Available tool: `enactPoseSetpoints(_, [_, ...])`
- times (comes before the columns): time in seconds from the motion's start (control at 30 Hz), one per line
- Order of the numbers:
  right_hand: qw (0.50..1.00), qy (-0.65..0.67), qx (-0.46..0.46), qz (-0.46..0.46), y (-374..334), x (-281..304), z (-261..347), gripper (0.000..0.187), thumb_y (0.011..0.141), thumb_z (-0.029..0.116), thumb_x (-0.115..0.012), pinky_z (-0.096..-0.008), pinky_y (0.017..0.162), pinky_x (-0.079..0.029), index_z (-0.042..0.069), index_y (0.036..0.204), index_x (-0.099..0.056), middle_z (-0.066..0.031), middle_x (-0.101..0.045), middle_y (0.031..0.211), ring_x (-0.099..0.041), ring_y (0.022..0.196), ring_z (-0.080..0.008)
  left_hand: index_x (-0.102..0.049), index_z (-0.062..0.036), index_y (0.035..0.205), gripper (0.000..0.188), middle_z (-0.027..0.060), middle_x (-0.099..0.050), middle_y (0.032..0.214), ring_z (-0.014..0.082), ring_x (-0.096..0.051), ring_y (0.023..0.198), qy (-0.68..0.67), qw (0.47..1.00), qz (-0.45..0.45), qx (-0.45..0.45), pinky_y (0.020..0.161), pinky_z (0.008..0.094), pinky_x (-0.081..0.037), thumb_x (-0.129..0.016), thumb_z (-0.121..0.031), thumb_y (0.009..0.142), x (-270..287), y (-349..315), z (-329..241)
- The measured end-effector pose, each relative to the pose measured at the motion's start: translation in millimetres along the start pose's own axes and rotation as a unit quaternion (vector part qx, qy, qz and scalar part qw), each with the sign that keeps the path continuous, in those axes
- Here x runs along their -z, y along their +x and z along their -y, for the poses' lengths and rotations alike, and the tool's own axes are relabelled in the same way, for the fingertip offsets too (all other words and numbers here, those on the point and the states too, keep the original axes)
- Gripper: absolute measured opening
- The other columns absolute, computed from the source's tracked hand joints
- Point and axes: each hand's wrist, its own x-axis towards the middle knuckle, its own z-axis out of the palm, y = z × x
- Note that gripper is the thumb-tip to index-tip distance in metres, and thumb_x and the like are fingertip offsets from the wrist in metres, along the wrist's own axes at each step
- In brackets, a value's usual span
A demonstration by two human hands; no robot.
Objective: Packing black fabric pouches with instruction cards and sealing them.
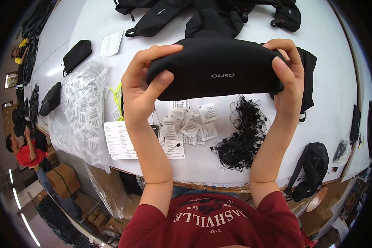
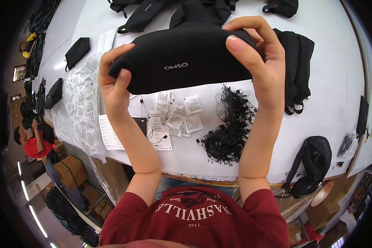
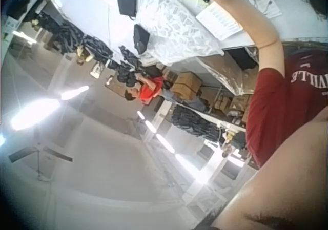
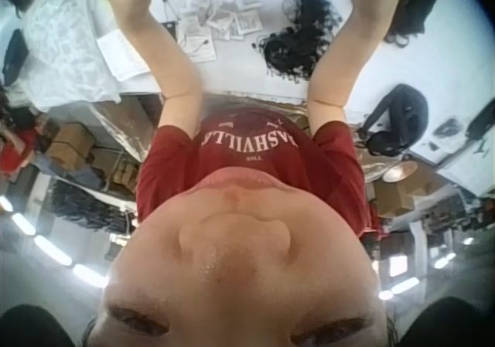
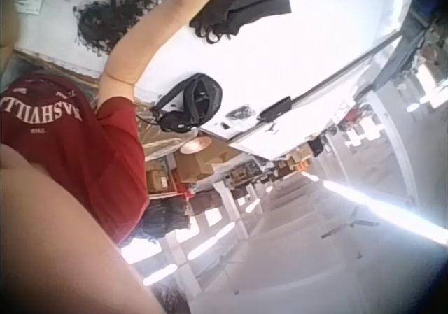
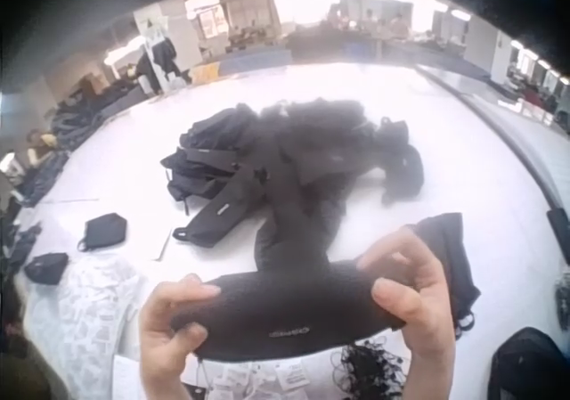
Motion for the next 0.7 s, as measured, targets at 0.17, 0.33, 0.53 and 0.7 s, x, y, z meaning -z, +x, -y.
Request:
enactPoseSetpoints(0.17, [0.994, -0.092, 0.022, 0.047, -1, 10, -2, 0.023, 0.079, 0.016, -0.070, -0.0213, 0.077, -0.041, 0.002, 0.095, -0.061, -0.0009, -0.060, 0.086, -0.053, 0.078, -0.0083, -0.063, 0.0010, 0.098, 0.022, 0.0047, -0.060, 0.087, 0.0119, -0.050, 0.079, 0.041, 0.999, -0.018, -0.018, 0.075, 0.0223, -0.037, -0.066, -0.016, 0.085, 2, 3, 14])
enactPoseSetpoints(0.33, [0.956, -0.233, -0.070, 0.166, -15, 33, 32, 0.029, 0.078, 0.019, -0.074, -0.0236, 0.075, -0.045, 0.002, 0.097, -0.060, -0.0033, -0.060, 0.093, -0.056, 0.083, -0.0078, -0.064, 0.0011, 0.093, 0.019, 0.0043, -0.057, 0.082, 0.0116, -0.047, 0.075, -0.003, 1.000, 0.019, 0.018, 0.071, 0.0228, -0.034, -0.063, -0.016, 0.085, -9, 6, 16])
enactPoseSetpoints(0.53, [0.931, -0.262, -0.108, 0.228, -19, 8, 31, 0.050, 0.072, 0.013, -0.073, -0.0350, 0.073, -0.051, 0.011, 0.118, -0.056, -0.0179, -0.065, 0.098, -0.065, 0.080, -0.0353, -0.059, 0.0024, 0.116, 0.044, 0.0099, -0.060, 0.102, 0.0163, -0.056, 0.092, 0.012, 0.991, 0.108, 0.084, 0.086, 0.0262, -0.041, -0.062, -0.031, 0.087, -35, 0, 12])
enactPoseSetpoints(0.7, [0.925, -0.357, 0.036, -0.124, -57, 72, 79, 0.045, 0.077, 0.002, -0.068, -0.0276, 0.086, -0.047, 0.008, 0.121, -0.061, -0.0106, -0.065, 0.111, -0.062, 0.095, -0.0164, -0.050, -0.0084, 0.133, 0.051, 0.0088, -0.055, 0.119, 0.0199, -0.054, 0.102, 0.087, 0.957, 0.145, 0.237, 0.088, 0.0337, -0.044, -0.056, -0.039, 0.093, -37, 3, 33])
